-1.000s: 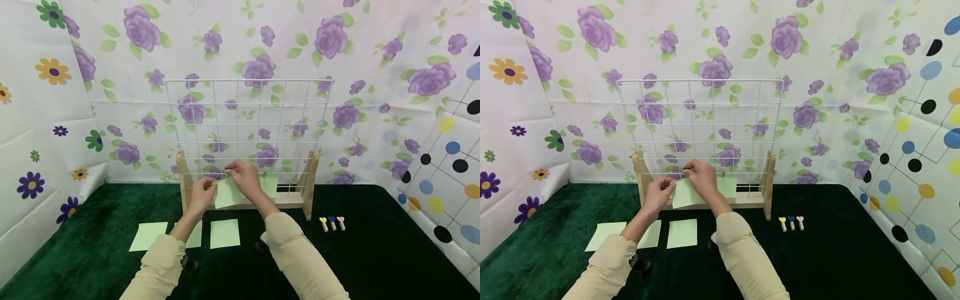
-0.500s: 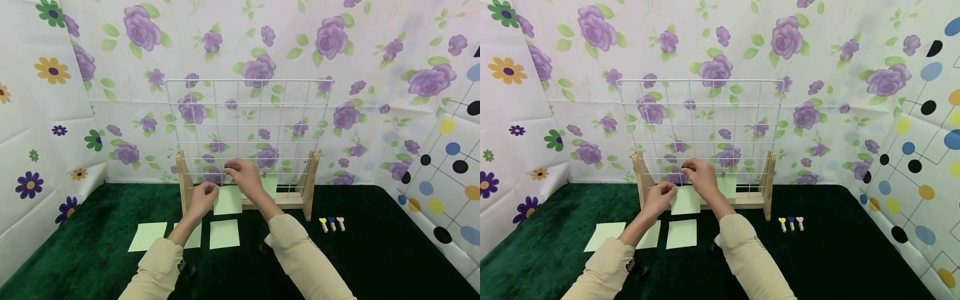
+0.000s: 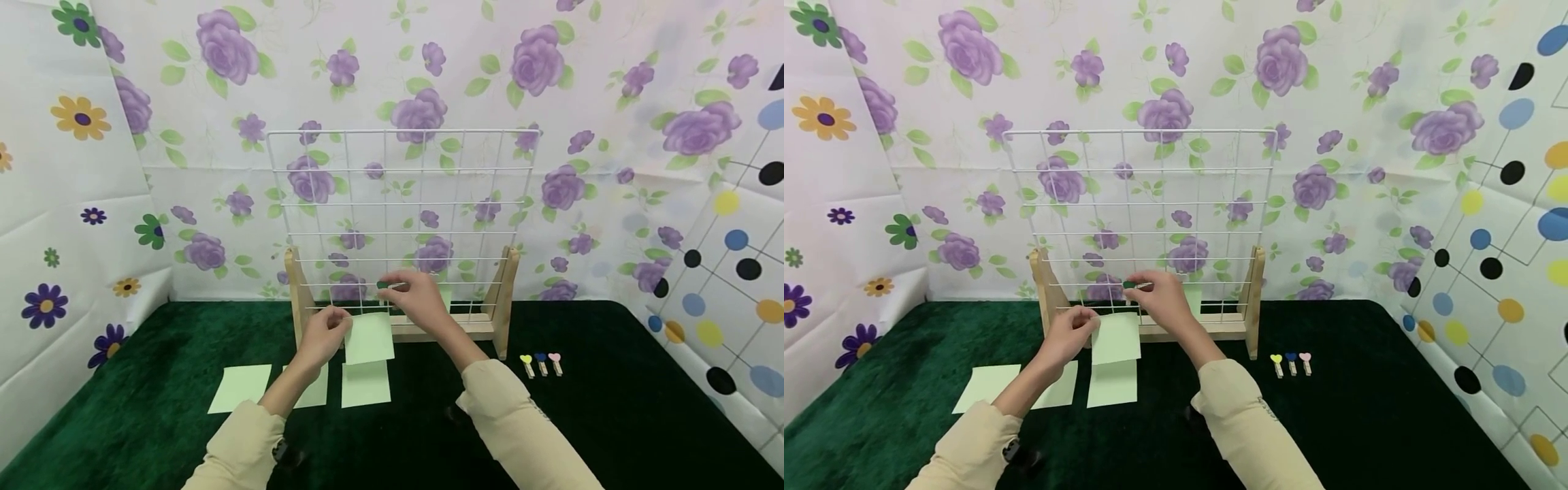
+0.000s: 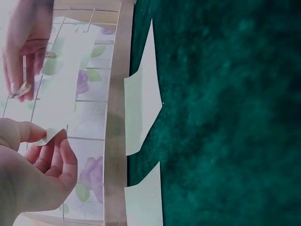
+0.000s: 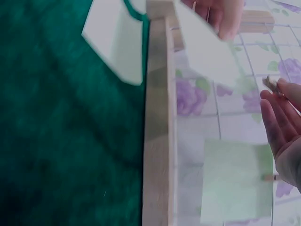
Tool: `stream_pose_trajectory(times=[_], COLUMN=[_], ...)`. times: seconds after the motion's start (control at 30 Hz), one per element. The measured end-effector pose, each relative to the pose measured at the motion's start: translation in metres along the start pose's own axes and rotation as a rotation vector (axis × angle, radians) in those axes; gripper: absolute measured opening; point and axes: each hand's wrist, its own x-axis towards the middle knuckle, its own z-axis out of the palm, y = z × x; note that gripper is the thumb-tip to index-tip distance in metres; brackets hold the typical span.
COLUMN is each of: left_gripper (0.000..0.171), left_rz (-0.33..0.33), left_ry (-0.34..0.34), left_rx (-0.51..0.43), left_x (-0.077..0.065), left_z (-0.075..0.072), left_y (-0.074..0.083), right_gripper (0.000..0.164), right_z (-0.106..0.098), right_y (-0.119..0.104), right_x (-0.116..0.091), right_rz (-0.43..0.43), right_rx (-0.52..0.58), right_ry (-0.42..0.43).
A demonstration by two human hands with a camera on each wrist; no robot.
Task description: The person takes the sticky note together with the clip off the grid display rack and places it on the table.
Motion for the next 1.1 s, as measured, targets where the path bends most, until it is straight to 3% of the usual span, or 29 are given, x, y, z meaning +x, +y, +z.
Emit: stream_pose_trajectory(times=[0.23,0.67,1.1], left_gripper=[0.016,0.013,0.010], left_rz=[-0.063,-0.069,-0.036], left_ry=[-0.064,-0.152,-0.256], left_rx=[-0.029,-0.056,-0.050], left_x=[-0.013,-0.020,-0.022], left_z=[0.000,0.004,0.015], left_y=[-0.003,-0.003,0.001], right_gripper=[0.024,0.025,0.029], right_z=[-0.023,-0.062,-0.112], right_y=[0.015,0.039,0.056], right_x=[-0.015,-0.042,-0.077], right_rz=[0.026,0.067,0.197], right_rx=[-0.004,0.047,-0.065], right_ry=[-0.067,-0.149,-0.146])
